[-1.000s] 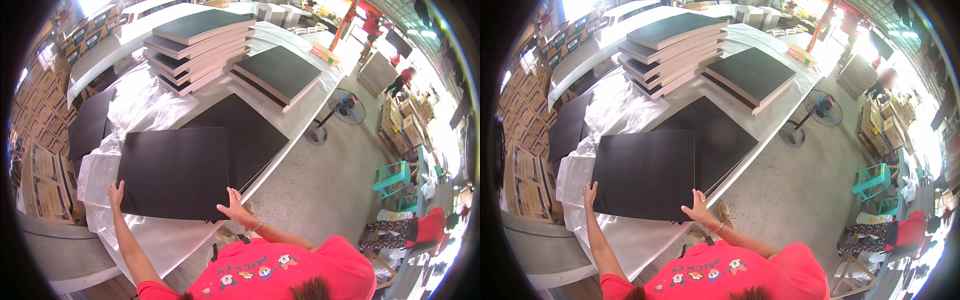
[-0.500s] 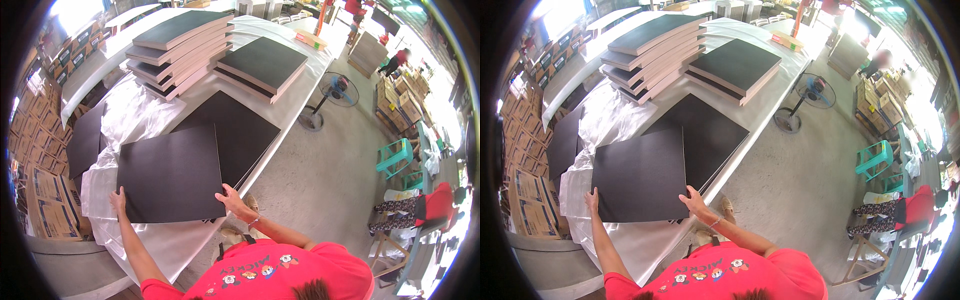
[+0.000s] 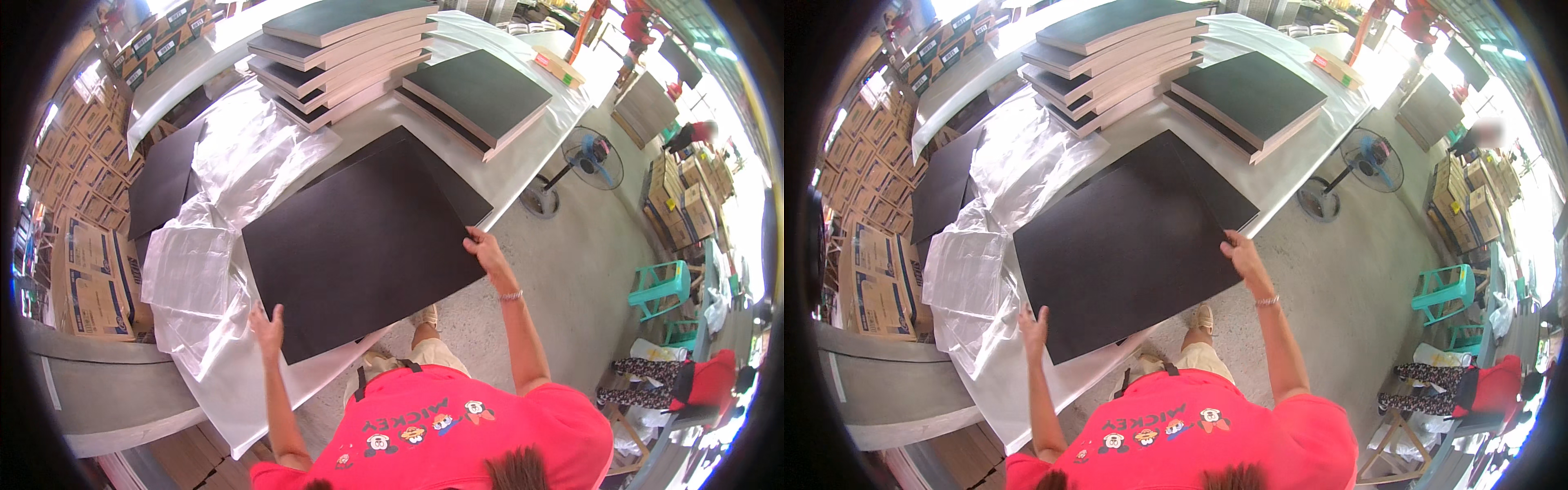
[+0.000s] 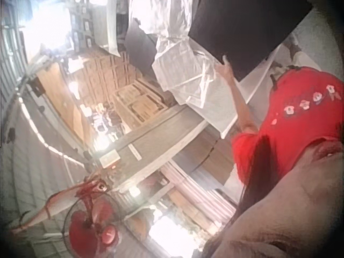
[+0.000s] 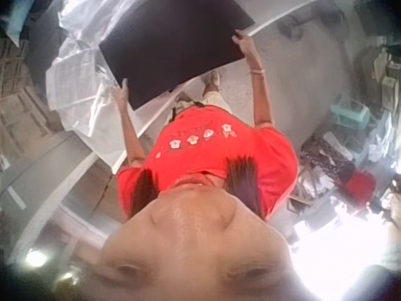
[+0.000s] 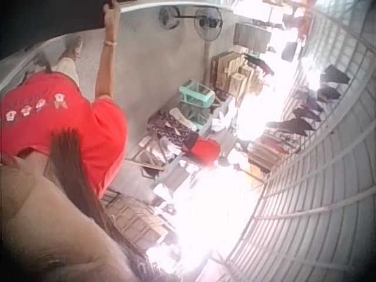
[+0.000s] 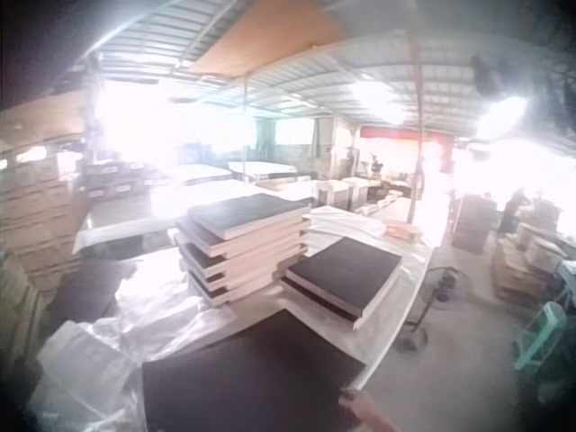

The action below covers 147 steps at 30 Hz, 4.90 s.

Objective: The person repeatedly picks up stacks of dark rectangular boards from a table, flips them, and places them back down. The person also handles individual boards and stacks them on the table. The activity occurs in a workshop with other workers visible in the background.

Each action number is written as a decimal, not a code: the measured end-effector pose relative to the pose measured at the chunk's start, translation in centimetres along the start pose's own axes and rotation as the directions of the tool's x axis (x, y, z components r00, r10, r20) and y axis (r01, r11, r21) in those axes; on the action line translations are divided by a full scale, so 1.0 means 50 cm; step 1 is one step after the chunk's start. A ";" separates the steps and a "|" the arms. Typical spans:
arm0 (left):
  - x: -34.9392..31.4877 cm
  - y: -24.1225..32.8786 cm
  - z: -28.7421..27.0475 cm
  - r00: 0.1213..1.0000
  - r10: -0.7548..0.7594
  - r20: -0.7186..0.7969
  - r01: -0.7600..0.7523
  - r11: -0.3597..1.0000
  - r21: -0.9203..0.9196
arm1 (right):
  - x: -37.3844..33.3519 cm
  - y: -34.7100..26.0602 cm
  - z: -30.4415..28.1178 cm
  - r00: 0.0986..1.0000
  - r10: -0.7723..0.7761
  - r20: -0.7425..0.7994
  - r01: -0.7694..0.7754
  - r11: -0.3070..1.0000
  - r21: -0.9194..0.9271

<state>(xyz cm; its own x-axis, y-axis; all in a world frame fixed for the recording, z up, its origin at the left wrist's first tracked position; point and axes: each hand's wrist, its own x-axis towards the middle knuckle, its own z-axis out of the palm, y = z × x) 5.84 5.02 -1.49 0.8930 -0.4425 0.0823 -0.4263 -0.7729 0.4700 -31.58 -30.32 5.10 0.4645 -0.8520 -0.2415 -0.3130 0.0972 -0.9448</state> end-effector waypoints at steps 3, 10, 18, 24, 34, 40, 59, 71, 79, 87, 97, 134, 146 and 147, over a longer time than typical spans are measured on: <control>-0.070 0.099 0.014 0.989 -0.098 -0.113 0.082 0.987 -0.138 | 0.112 -0.001 -0.046 0.998 0.025 0.053 -0.026 1.000 0.013; -0.066 0.178 0.096 0.929 -0.369 -0.027 0.337 0.875 -0.348 | 0.289 -0.050 -0.095 0.986 -0.168 -0.024 0.145 0.906 -0.397; -0.081 0.269 0.157 0.928 -0.368 -0.059 0.307 0.844 -0.440 | 0.352 0.029 -0.094 0.901 -0.426 -0.083 0.253 0.671 -0.697; -0.052 0.204 0.113 0.900 -0.423 0.110 0.393 0.675 -0.625 | 0.424 0.010 -0.104 0.970 -0.238 0.054 0.239 0.882 -0.407; 0.007 0.338 0.093 0.751 -0.650 0.114 0.613 0.624 -0.485 | 0.431 -0.020 -0.037 0.996 -0.083 0.023 0.083 0.836 -0.542; -0.001 0.350 0.085 0.754 -0.634 0.171 0.624 0.611 -0.488 | 0.438 -0.026 -0.047 0.993 -0.115 -0.002 0.098 0.862 -0.498; 0.097 0.437 0.138 0.979 -0.192 0.065 0.202 0.952 -0.229 | 0.460 -0.023 0.007 0.999 -0.028 0.041 0.041 0.932 -0.359; 0.103 0.599 0.217 0.959 0.099 0.265 -0.036 0.972 -0.233 | 0.473 -0.054 0.032 0.997 0.004 -0.075 -0.032 0.924 -0.381; 0.107 0.624 0.223 0.897 0.243 0.369 -0.147 0.952 -0.268 | 0.520 -0.049 0.036 0.985 0.114 -0.131 -0.155 0.919 -0.363; 0.096 0.567 0.186 0.874 0.279 0.398 -0.157 0.937 -0.312 | 0.477 -0.029 0.025 0.982 0.155 -0.108 -0.186 0.900 -0.395; 0.115 0.489 0.099 0.897 0.310 0.314 -0.129 0.865 -0.484 | 0.235 0.080 -0.050 0.987 0.022 -0.158 -0.065 0.961 -0.270; 0.129 0.156 -0.165 0.924 0.365 -0.109 -0.226 0.293 -0.929 | 0.084 -0.153 -0.209 0.847 -0.328 0.419 0.238 0.938 0.253; 0.108 0.320 -0.210 0.880 0.419 -0.224 -0.362 0.287 -0.887 | 0.057 -0.143 -0.205 0.919 0.054 0.391 -0.113 0.985 0.130; 0.108 0.318 -0.209 0.885 0.407 -0.226 -0.360 0.291 -0.886 | 0.055 -0.144 -0.205 0.918 0.053 0.392 -0.110 0.986 0.124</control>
<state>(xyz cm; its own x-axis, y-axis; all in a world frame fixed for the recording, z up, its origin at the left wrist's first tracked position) 5.37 -4.90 15.60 0.6493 -0.6038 0.4625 -0.3174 0.3375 0.8862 -36.56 -38.63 13.51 0.7348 -0.5754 -0.3592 -0.2572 0.2536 -0.9325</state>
